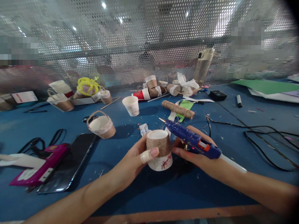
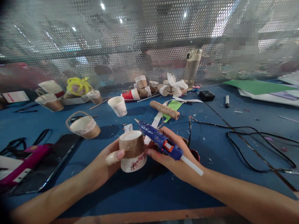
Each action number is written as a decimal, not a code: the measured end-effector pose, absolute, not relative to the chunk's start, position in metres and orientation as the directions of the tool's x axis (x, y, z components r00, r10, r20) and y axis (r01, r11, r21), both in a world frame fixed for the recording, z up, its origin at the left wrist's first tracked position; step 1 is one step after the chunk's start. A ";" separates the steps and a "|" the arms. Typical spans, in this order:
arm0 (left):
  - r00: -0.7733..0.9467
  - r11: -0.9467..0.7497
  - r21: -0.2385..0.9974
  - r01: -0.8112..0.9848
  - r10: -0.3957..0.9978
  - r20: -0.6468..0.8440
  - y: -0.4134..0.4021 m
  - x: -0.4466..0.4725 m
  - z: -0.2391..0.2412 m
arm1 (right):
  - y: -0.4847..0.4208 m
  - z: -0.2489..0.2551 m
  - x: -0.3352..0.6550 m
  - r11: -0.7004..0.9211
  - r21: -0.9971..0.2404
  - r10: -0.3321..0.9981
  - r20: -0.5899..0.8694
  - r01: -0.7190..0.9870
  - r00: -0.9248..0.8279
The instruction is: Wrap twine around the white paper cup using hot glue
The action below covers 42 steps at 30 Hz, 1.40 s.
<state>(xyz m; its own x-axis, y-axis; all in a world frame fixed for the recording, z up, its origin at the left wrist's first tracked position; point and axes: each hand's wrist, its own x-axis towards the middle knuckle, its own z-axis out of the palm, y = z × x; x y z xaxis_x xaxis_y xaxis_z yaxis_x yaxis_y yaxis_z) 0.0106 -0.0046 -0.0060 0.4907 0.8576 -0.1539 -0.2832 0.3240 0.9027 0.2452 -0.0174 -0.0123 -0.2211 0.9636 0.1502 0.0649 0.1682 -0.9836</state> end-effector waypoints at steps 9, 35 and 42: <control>0.374 0.320 0.888 -0.331 0.908 -0.188 -0.002 0.011 0.001 | -0.016 -0.013 0.248 0.124 -0.989 0.974 0.106 0.080 -0.202; 0.342 0.287 0.826 -0.485 0.932 -0.123 0.000 0.006 0.001 | -0.022 -0.001 0.256 0.690 -0.714 0.707 0.631 0.117 -0.320; 0.305 0.242 0.845 -0.478 0.947 -0.099 0.001 0.001 0.003 | -0.021 0.007 0.259 0.648 -0.695 0.761 0.604 0.312 -0.236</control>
<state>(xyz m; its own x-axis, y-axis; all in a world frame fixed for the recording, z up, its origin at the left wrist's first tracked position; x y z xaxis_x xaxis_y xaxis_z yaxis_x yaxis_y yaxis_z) 0.0014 0.0013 0.0030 0.3050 0.9472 -0.0990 -0.4777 0.2421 0.8445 0.2586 -0.0209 0.0066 -0.2361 0.7608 0.6045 0.3117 0.6485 -0.6945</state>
